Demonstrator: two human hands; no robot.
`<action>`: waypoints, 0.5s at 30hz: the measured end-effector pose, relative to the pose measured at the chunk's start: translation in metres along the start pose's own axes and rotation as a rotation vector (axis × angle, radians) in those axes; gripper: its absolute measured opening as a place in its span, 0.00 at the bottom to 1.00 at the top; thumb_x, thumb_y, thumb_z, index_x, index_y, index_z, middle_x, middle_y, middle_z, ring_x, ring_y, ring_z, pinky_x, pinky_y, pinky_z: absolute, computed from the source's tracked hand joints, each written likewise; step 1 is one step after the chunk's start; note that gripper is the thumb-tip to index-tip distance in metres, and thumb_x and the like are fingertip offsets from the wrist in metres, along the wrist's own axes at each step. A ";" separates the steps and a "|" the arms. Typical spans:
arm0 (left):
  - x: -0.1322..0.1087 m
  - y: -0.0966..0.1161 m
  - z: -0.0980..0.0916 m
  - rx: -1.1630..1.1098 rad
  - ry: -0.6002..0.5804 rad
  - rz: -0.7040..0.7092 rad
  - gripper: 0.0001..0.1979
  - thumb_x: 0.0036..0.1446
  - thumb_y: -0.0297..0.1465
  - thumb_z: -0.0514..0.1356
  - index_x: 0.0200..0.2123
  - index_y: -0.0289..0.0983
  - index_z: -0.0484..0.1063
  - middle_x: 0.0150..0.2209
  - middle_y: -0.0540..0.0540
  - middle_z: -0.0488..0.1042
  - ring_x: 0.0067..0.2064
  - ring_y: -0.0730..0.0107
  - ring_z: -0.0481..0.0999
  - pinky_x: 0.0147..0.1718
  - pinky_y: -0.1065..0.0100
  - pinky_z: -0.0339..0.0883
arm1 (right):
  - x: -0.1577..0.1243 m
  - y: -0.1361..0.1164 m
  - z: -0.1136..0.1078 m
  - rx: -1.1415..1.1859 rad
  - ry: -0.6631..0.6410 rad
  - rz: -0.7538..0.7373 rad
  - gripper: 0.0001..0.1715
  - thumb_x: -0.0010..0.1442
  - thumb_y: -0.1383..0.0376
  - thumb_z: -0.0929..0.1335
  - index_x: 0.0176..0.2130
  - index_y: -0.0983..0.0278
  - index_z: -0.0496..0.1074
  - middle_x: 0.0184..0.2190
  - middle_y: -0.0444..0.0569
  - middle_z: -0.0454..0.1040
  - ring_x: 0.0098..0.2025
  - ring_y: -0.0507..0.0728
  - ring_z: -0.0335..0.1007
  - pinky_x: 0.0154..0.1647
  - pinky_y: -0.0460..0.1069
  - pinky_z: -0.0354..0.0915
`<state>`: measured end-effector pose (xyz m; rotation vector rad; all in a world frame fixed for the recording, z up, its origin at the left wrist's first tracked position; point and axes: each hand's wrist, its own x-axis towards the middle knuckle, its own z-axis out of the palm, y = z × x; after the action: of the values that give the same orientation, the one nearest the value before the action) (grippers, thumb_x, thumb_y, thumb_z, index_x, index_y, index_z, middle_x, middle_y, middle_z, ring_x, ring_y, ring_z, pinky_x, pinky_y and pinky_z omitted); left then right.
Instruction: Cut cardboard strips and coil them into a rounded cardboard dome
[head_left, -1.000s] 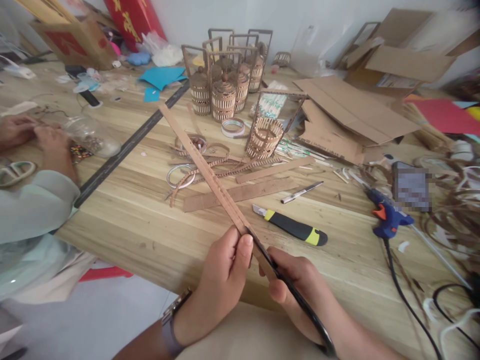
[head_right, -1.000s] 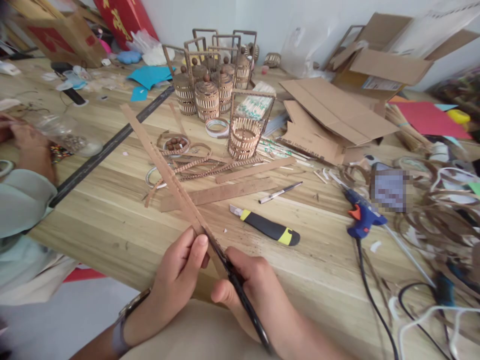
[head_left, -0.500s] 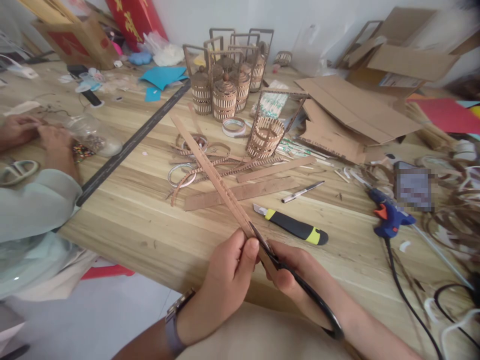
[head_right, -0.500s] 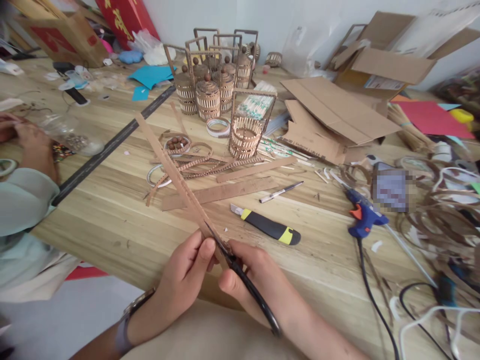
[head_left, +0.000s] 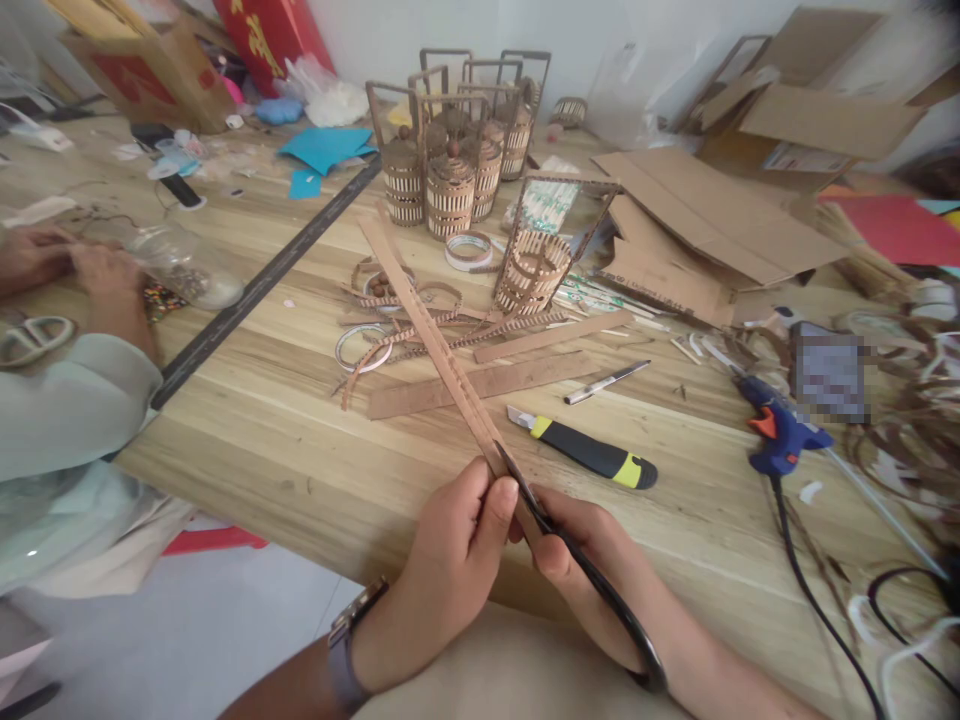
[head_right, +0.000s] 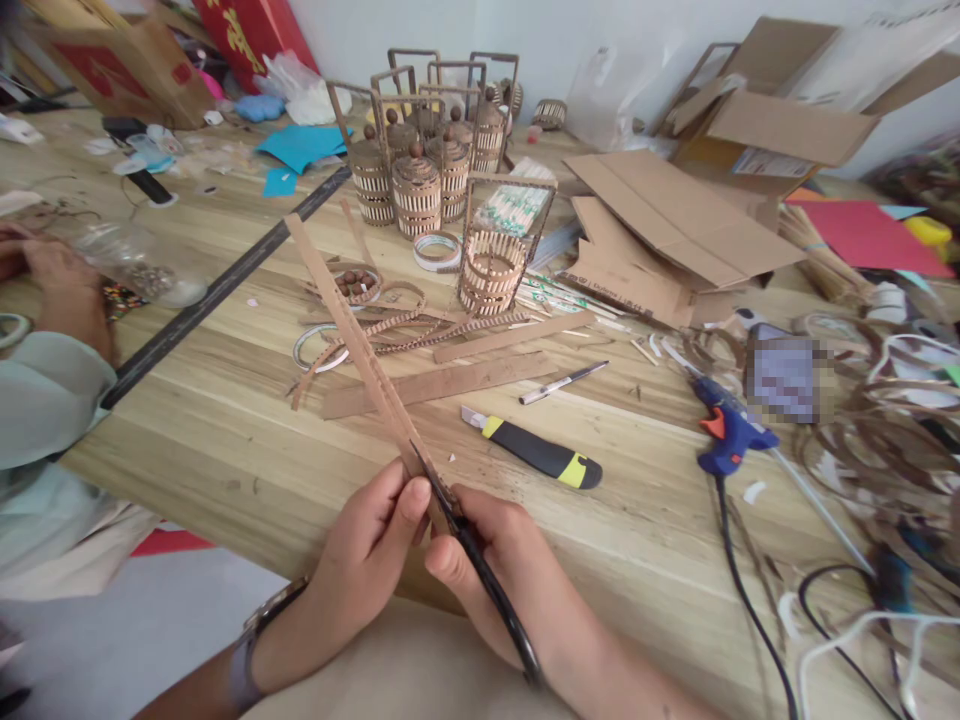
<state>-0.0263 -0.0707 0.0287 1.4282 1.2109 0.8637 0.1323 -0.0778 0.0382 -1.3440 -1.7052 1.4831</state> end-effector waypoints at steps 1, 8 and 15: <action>0.000 0.000 0.000 -0.005 -0.003 0.003 0.15 0.70 0.38 0.48 0.30 0.41 0.63 0.25 0.51 0.72 0.28 0.69 0.71 0.27 0.70 0.61 | 0.000 0.000 0.000 0.009 0.001 0.003 0.42 0.55 0.28 0.56 0.29 0.63 0.64 0.26 0.45 0.62 0.29 0.53 0.53 0.27 0.47 0.57; 0.002 0.000 -0.002 -0.022 -0.027 0.019 0.16 0.70 0.37 0.48 0.29 0.40 0.62 0.25 0.52 0.70 0.27 0.71 0.68 0.28 0.71 0.60 | 0.001 -0.003 0.001 0.038 0.036 0.023 0.43 0.53 0.27 0.57 0.26 0.63 0.61 0.23 0.42 0.56 0.26 0.51 0.49 0.25 0.46 0.51; 0.014 0.005 -0.017 -0.051 0.085 -0.070 0.19 0.67 0.41 0.51 0.25 0.41 0.57 0.21 0.56 0.57 0.24 0.73 0.58 0.24 0.70 0.54 | -0.002 0.000 0.001 0.023 0.030 0.043 0.45 0.51 0.26 0.57 0.26 0.64 0.64 0.22 0.41 0.55 0.25 0.50 0.47 0.23 0.47 0.46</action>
<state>-0.0379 -0.0532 0.0355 1.3116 1.2864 0.9083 0.1327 -0.0799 0.0382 -1.3927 -1.6457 1.4945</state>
